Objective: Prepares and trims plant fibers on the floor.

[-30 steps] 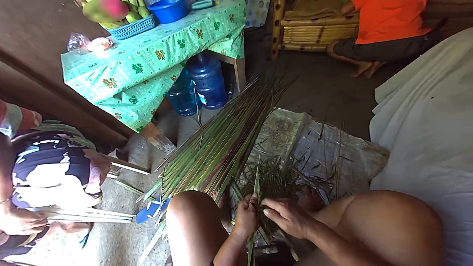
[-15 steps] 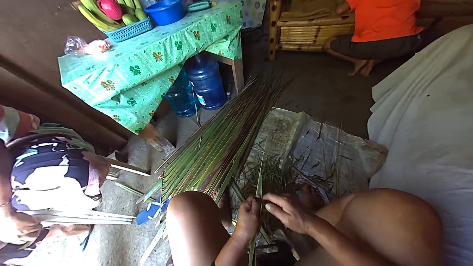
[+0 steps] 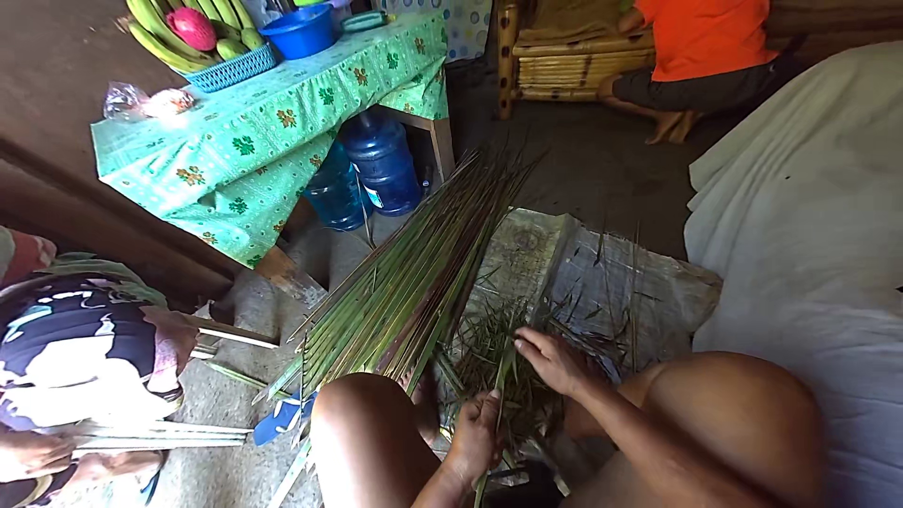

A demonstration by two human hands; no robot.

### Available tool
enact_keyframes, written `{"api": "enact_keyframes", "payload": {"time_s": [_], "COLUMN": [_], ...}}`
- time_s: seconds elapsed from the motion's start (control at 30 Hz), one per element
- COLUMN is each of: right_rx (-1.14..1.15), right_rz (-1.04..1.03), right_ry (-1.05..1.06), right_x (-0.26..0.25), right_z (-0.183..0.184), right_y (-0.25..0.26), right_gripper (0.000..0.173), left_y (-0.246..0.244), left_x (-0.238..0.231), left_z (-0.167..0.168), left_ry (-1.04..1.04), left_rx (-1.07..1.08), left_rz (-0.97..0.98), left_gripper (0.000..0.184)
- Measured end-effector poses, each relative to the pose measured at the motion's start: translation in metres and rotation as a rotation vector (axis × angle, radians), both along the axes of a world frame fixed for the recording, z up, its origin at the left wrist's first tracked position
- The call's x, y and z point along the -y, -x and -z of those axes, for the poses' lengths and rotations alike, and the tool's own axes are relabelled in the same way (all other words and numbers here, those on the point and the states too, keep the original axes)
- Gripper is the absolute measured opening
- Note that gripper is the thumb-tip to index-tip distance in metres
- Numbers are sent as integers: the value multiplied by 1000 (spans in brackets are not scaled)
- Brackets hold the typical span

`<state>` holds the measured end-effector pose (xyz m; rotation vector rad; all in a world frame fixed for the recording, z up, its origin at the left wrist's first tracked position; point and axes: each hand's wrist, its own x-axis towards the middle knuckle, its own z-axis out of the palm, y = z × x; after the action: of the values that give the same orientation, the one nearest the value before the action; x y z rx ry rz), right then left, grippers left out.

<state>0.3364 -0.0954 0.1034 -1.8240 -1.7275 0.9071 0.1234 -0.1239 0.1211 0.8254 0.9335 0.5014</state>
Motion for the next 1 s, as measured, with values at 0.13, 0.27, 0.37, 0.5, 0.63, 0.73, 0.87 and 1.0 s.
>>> {"api": "enact_keyframes", "payload": {"time_s": [0.13,0.27,0.37,0.5,0.63,0.73,0.87,1.0], "right_rx": [-165,-267,-195,-87,-13,-163,-732,-871], "right_rz": [-20,-199,-214,-162,-59,83,195,314], "right_ry": [-45,-28,-126,-115,-98,-60,152,182], "right_x": [6,32,36,21,10,-2,3,1], "right_z": [-6,-9,-4,1,-5,-3,-12,-14], "right_y": [-6,28,32,21,10,-10,1,0], "right_gripper": [42,39,37,40,42,40,37,36], "left_y": [1,1,1,2,4,7,6,7], "left_x": [-2,-9,-7,-3,-3,3,-1,0], "left_z": [0,-1,-3,-5,-5,-3,-2,2], "left_ry": [16,44,108,180,179,166,131,34], "left_rx": [22,71,115,131,148,144,120,58], "left_rz": [-28,-70,-57,-23,13,67,94,122], "left_gripper": [38,39,41,41,41,41,38,27]}}
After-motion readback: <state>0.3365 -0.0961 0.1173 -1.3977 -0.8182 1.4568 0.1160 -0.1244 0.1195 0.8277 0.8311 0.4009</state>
